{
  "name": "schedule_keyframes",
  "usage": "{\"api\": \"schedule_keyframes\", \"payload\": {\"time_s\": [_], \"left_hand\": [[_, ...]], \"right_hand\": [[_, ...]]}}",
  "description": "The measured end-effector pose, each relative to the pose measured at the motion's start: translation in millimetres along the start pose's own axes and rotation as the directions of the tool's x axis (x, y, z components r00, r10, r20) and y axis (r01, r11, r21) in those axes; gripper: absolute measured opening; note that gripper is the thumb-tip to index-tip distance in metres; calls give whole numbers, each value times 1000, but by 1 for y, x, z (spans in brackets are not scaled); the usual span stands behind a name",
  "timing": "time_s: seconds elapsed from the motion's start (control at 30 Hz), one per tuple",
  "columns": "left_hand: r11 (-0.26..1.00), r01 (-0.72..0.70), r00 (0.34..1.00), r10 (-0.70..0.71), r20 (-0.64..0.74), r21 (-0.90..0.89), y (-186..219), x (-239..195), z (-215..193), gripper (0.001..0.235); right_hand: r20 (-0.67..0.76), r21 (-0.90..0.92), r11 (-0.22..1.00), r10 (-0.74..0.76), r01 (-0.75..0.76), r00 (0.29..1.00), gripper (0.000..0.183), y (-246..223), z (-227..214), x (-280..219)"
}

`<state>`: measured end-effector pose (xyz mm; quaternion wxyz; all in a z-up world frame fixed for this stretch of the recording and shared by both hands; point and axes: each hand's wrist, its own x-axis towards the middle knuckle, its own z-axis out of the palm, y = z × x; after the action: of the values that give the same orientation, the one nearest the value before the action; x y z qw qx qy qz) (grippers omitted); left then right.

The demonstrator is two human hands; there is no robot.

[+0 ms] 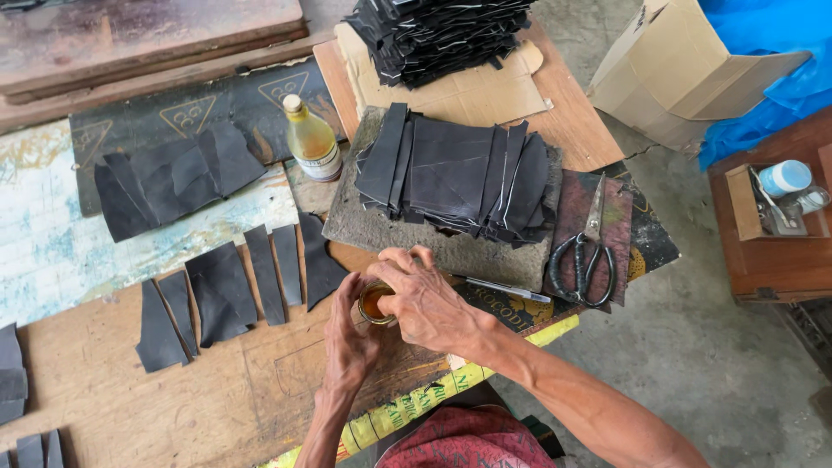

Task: The person sorts and organizes black leather pieces on a wooden workbench. They pick up individual pieces, turn them over to inspect the texture, and place them into separate piles based on their shape and size.

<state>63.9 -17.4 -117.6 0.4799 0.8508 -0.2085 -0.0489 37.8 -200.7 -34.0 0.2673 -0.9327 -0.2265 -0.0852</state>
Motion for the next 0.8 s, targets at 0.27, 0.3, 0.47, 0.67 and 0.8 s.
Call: {"api": "schedule_keyframes", "payload": {"time_s": [0.27,0.3,0.47,0.67,0.8], "left_hand": [[1000,-12,1000,12,6,-11,-3,-1,2,86],[1000,21,1000,-21,11,18,-5,-1,3,86],[996,-38,999,37,8,76,-8,-1,3,88],[995,-19,999,16,35,95,-9,-1,4,90],[998,-12,998,9,60,60,-7,0,2,89]], "right_hand": [[-347,181,983,79,-15,934,29,31,-75,-19],[-450,125,992,82,-27,889,27,58,-97,-23],[-534,309,818,571,-485,623,52,191,-155,-25],[-235,442,657,742,-611,628,82,275,-131,-25],[-132,505,570,793,-648,594,77,292,-114,-30]]}}
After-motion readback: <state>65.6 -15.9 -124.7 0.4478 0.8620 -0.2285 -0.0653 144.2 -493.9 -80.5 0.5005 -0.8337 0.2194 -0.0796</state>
